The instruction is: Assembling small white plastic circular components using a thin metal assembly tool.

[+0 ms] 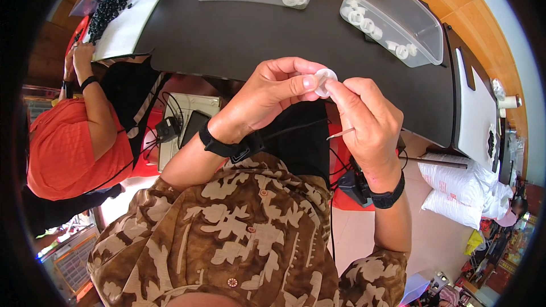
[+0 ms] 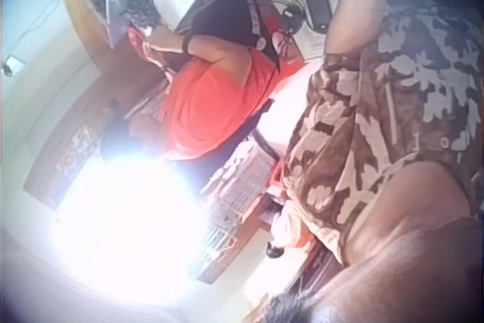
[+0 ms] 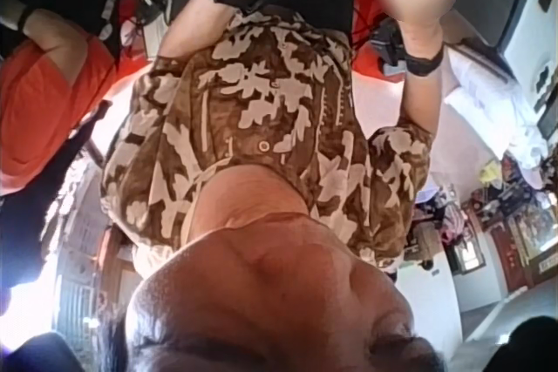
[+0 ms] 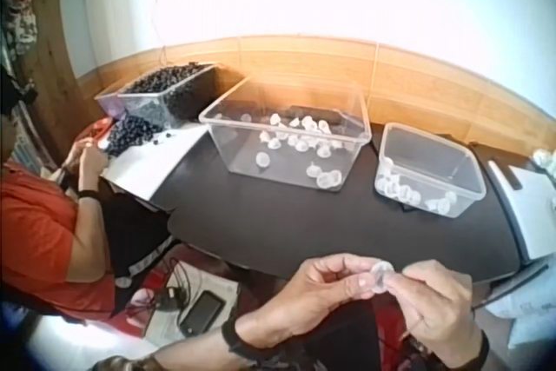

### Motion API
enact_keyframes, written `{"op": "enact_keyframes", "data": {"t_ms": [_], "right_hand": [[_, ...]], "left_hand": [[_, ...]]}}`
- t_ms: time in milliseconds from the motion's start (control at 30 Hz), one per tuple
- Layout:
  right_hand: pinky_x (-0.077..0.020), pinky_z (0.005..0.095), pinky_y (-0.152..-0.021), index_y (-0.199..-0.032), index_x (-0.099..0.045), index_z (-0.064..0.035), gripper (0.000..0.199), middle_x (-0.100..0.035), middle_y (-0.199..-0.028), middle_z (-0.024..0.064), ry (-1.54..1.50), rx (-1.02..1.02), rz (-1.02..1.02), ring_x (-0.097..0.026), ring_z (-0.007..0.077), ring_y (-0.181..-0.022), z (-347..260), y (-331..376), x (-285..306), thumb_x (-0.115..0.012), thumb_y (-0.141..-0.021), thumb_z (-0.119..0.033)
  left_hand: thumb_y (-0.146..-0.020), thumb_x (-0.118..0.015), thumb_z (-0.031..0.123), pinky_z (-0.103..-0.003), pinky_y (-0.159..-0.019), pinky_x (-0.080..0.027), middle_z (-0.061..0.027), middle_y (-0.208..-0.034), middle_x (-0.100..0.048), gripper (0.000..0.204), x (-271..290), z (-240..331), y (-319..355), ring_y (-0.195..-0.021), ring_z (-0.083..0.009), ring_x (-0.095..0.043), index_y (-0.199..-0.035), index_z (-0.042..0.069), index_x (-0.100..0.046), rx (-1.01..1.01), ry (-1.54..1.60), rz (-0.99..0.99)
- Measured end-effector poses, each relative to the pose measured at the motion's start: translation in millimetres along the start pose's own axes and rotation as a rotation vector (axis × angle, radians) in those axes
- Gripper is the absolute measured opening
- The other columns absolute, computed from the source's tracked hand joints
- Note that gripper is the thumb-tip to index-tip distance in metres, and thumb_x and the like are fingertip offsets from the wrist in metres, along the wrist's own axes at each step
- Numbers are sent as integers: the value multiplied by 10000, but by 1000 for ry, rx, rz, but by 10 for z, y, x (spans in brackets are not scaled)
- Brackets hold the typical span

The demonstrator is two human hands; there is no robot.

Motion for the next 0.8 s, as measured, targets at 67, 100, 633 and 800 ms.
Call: {"op": "enact_keyframes", "data": {"t_ms": [67, 100, 633, 800], "right_hand": [[-473, 289, -505, -950, -700, -40, 256, -586, -800, 50, 48, 58, -16, -592, 179, -614, -12, 19, -7, -707, -706, 39], [-468, 286, -498, -946, -704, -44, 267, -586, -801, 44, 99, 114, -31, -585, 171, -606, -35, 32, -11, -705, -692, 40], [-412, 286, -454, -929, -670, -81, 221, -587, -846, 5, 231, 355, -346, -527, 138, -569, -74, -95, 42, -680, -711, -46], [-448, 283, -482, -951, -696, -101, 290, -586, -803, 8, 95, 327, -276, -573, 157, -594, -41, -108, 152, -688, -671, -25]], "left_hand": [[-911, -646, 174, -270, -877, -519, -77, -1059, -653, 275, 5, -1, 10, -966, -128, -620, -1130, 8, -627, -5, -3, 11], [-912, -644, 169, -269, -876, -521, -83, -1058, -653, 275, 11, -18, 19, -960, -129, -623, -1130, 2, -626, 11, 16, 8], [-893, -660, 130, -261, -834, -535, -104, -1022, -667, 268, 40, -61, -28, -898, -135, -644, -1103, -34, -634, 122, -56, -32], [-900, -649, 148, -262, -842, -544, -110, -1003, -671, 286, -34, -17, -55, -893, -147, -657, -1110, -45, -629, 172, 18, -75]]}}
Point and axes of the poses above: each hand's wrist, its own y-axis away from the middle knuckle, its own x-axis out of the back of the hand, z = x × y, the point moved 6 cm from there along -y, towards the middle knuckle
